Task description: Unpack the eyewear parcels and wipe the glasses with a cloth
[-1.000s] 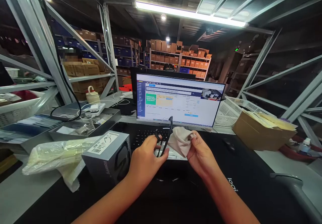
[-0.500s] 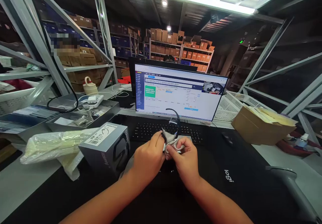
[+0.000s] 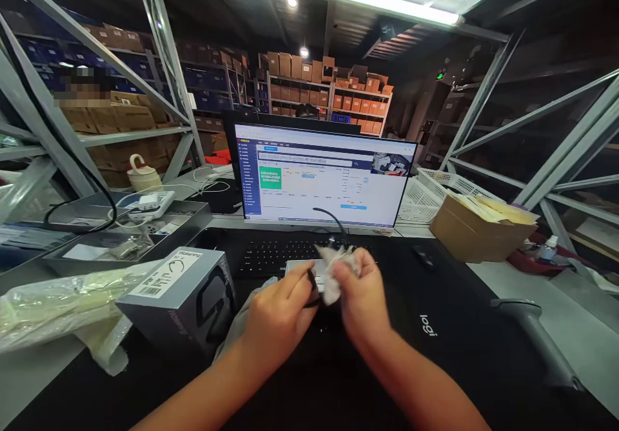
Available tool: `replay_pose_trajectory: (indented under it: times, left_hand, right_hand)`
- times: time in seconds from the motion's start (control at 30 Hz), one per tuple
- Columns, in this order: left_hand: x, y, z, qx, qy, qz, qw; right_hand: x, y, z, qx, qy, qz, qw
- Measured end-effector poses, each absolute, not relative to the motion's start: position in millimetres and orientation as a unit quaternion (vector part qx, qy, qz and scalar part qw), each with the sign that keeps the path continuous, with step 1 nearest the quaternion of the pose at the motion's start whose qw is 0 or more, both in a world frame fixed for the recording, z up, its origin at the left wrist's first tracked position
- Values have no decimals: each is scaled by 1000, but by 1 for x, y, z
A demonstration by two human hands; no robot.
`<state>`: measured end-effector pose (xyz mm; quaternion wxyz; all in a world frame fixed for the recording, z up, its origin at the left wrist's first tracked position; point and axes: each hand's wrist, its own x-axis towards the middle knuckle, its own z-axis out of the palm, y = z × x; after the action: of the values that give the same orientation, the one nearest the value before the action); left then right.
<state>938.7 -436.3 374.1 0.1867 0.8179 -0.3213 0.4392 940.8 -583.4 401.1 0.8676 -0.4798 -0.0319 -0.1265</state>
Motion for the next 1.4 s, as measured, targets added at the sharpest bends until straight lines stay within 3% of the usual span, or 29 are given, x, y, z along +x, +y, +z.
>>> replay_pose_trajectory:
  times: [0.13, 0.33, 0.5, 0.77, 0.87, 1.0, 1.1, 1.27, 1.4]
  left_hand:
    - [938, -433, 376, 819, -263, 467, 208]
    - [934, -445, 373, 788, -369, 454, 193]
    - [935, -446, 372, 789, -379, 452, 171]
    - [940, -429, 385, 812, -330, 366, 314]
    - [940, -431, 385, 796, -345, 393, 305]
    - [938, -438, 385, 771, -411, 415, 256]
    - [937, -442, 385, 737, -483, 420, 217]
    - [939, -440, 384, 768, -439, 380, 272]
    - [941, -428, 394, 784, -412, 361, 293]
  right_hand:
    - [925, -561, 387, -556, -31, -146, 817]
    - [943, -602, 427, -408, -23, -58, 911]
    - [953, -600, 421, -406, 1, -72, 911]
    - [922, -555, 371, -627, -81, -269, 727]
    - [923, -573, 389, -619, -95, -231, 745]
    - [937, -609, 424, -493, -47, -125, 859]
    - [954, -632, 436, -435, 16, -86, 896]
    - [973, -658, 433, -460, 12, -40, 887]
    - [984, -684, 430, -559, -48, -58, 826]
